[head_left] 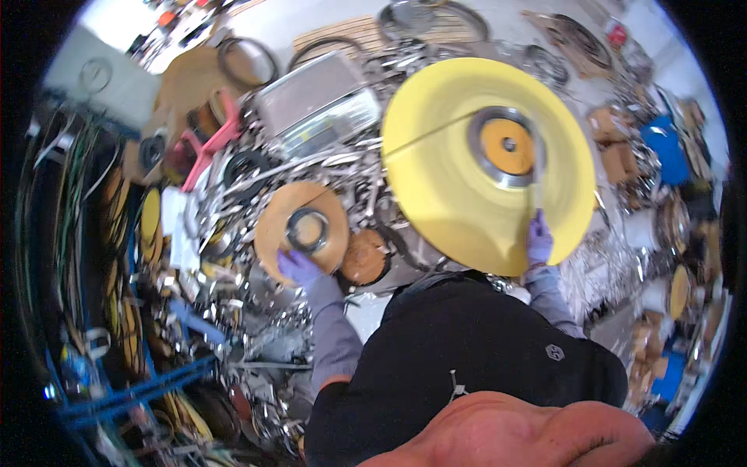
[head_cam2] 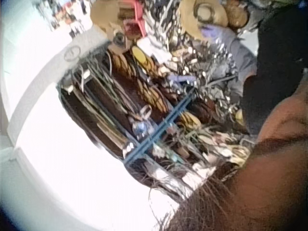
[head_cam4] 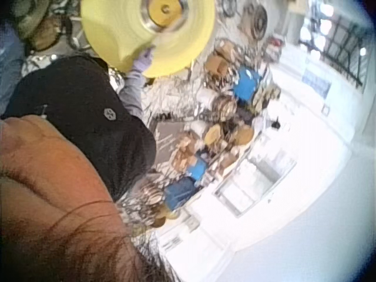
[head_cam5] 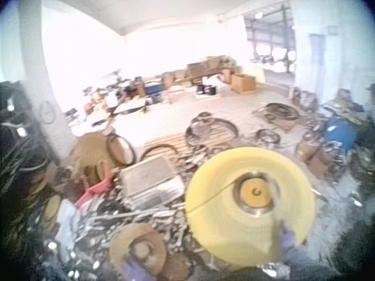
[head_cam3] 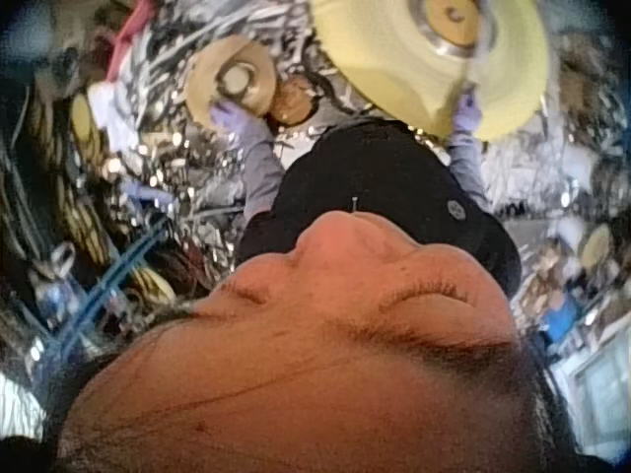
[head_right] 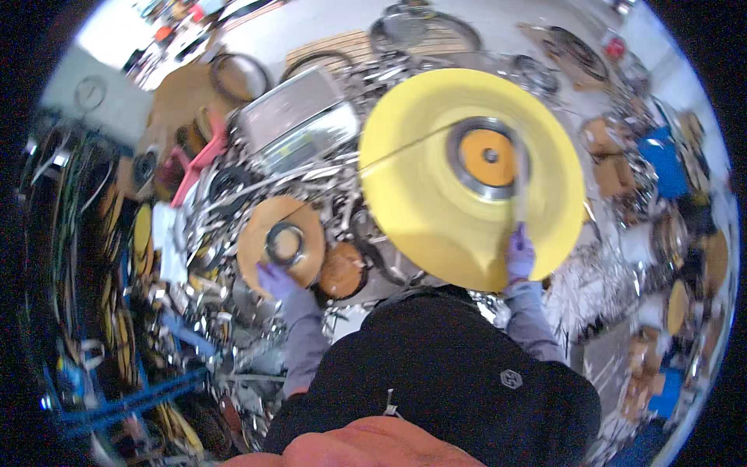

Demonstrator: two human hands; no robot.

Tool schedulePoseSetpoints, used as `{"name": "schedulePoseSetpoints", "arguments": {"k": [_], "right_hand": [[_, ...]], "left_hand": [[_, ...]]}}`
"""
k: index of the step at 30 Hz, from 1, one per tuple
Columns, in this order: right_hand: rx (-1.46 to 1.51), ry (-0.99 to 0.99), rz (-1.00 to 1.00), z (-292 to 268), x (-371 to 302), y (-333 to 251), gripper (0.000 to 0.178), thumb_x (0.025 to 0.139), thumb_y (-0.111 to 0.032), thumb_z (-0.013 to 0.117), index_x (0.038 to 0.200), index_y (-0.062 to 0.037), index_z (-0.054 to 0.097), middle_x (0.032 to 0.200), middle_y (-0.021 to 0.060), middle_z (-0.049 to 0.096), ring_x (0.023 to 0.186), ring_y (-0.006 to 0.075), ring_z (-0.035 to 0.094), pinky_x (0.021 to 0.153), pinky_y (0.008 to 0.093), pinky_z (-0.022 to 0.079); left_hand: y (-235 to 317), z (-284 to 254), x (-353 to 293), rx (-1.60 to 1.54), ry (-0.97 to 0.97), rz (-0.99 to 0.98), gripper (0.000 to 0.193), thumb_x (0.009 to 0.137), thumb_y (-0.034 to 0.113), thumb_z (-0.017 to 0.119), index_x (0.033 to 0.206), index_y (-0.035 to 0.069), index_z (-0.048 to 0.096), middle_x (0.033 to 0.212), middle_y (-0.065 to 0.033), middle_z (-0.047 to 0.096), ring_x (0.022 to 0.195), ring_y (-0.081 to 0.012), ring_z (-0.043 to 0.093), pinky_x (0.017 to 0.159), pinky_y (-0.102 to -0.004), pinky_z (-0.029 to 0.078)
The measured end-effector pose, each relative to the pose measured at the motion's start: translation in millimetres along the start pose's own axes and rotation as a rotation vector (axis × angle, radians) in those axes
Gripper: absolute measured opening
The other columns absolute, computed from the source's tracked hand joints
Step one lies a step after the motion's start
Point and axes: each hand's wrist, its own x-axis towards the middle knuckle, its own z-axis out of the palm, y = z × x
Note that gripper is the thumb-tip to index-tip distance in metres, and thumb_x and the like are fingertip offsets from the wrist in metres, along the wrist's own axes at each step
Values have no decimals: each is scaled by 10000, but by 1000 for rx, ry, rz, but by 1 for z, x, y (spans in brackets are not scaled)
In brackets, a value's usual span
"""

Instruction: The person winds a metal strip onto a rotating wheel using a metal bar, cuts and removes the wound coil, and repeats the winding process. Afterwards, the person marks the wheel with a marker, retrieves a disc from a pile, and removes a metal ring from the machine.

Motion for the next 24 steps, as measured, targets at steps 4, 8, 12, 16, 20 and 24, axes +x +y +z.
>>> {"name": "schedulePoseSetpoints", "arguments": {"k": [4,8,12,16,20,24], "right_hand": [[-116,-145,102,1,46,12,380,891,-251,558,1245,-113,578,800,159,656,599,196,558,596,346,456],[-129,-245,17,3,70,-22,404,911,-280,516,1282,-121,546,1155,161,622,1026,326,615,859,382,475],[-126,-335,31,3,77,-59,413,906,-287,519,1289,-134,542,1175,144,616,1065,313,600,892,381,460],[-148,-398,36,9,76,-76,409,905,-288,517,1286,-143,546,1175,139,617,1087,302,589,907,381,454],[-173,-394,-128,13,62,-80,403,908,-272,518,1293,-158,540,1183,131,613,1077,301,592,913,381,458],[-157,-411,-156,17,49,-79,403,907,-274,524,1295,-165,538,1141,158,626,1039,319,603,886,397,466]], "left_hand": [[10,-3,-5,132,38,33,492,942,307,481,1286,-42,457,1322,-286,429,1217,-415,390,1047,-494,281],[18,-11,-2,213,9,46,490,951,318,459,1290,-36,457,1302,-304,439,1227,-433,375,1046,-505,276],[24,-15,-4,179,5,52,494,963,328,420,1293,-39,453,1303,-292,448,1245,-426,362,1065,-495,254],[28,-16,-7,176,-45,41,496,985,326,358,1311,-42,430,1329,-258,442,1295,-384,321,1098,-465,207],[28,-18,-7,178,-61,33,490,987,317,359,1316,-40,425,1332,-267,433,1289,-402,317,1095,-469,216],[29,-17,-7,149,-46,29,474,986,302,366,1306,-40,435,1323,-277,432,1272,-416,326,1084,-478,233]]}}
